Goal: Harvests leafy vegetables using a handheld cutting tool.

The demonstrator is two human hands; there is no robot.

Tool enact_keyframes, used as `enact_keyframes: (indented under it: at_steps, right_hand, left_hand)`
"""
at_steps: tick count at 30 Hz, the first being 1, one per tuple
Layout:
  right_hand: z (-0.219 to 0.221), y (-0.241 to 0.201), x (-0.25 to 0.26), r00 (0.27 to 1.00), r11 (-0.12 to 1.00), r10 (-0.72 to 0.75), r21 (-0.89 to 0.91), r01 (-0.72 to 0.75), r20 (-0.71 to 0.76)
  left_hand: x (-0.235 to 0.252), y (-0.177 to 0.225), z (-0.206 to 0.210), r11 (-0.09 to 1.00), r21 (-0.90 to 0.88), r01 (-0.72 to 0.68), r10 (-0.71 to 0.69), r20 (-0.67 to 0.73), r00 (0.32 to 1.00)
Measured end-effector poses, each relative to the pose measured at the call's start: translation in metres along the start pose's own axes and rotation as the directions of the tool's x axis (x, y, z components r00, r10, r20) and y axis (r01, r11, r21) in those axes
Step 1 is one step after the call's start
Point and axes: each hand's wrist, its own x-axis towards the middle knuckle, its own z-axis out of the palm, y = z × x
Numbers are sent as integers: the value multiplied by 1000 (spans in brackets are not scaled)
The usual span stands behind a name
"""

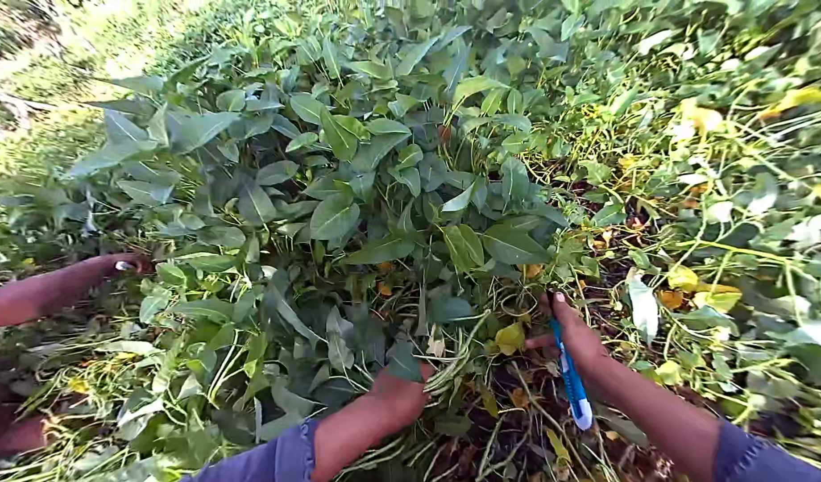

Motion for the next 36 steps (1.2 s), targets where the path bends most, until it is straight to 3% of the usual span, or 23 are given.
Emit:
enact_keyframes:
  at_steps: [2, 5, 7, 9, 12, 16, 18, 22, 24, 27, 30, 33, 36]
  right_hand:
    - [2, 5, -8, 992, 989, -125, -86, 125, 4]
    - [21, 3, -20, 923, 876, -343, -295, 382, 175]
    - [39, -5, -19, 897, 822, -351, -371, 433, 269]
    - [55, -17, -10, 920, 824, -255, -432, 367, 297]
    - [76, -29, 16, 979, 889, -63, -434, 143, 194]
    - [93, -40, 32, 950, 962, 227, -203, -184, 214]
    - [94, -40, 26, 960, 969, 175, -209, -129, 217]
    - [64, -29, 21, 938, 922, -85, -332, 202, 335]
    - [48, -20, 16, 945, 946, -37, -294, 138, 326]
    - [29, -8, 13, 955, 957, 184, -266, -119, 234]
    - [15, -1, 17, 950, 952, 247, -228, -203, 189]
    - [6, -14, 9, 888, 984, 146, -159, -84, 435]
    - [10, -24, 8, 720, 993, 59, -117, 31, 691]
  left_hand:
    - [2, -2, -16, 998, -52, 36, -34, 52, 998]
    - [-12, -10, -58, 986, -167, 21, -22, 0, 1000]
    - [-24, -17, -79, 959, -282, 27, -35, -23, 999]
    - [-30, -24, -87, 915, -404, 4, -20, -35, 999]
    - [-36, -25, -89, 872, -489, 0, -21, -37, 999]
    - [-52, -18, -92, 867, -493, -74, 69, -29, 997]
    - [-60, -23, -96, 846, -520, -121, 96, -76, 993]
    - [-69, -31, -102, 876, -470, -103, -1, -217, 976]
    - [-59, -23, -88, 943, -332, -29, -50, -229, 972]
    - [-30, -3, -42, 996, -83, 38, -42, -45, 998]
    - [-16, 2, -8, 996, 53, 67, -72, 97, 993]
    - [-19, -4, -26, 997, 1, 71, -71, 97, 993]
    - [-30, -19, -63, 980, -192, 54, -54, 3, 999]
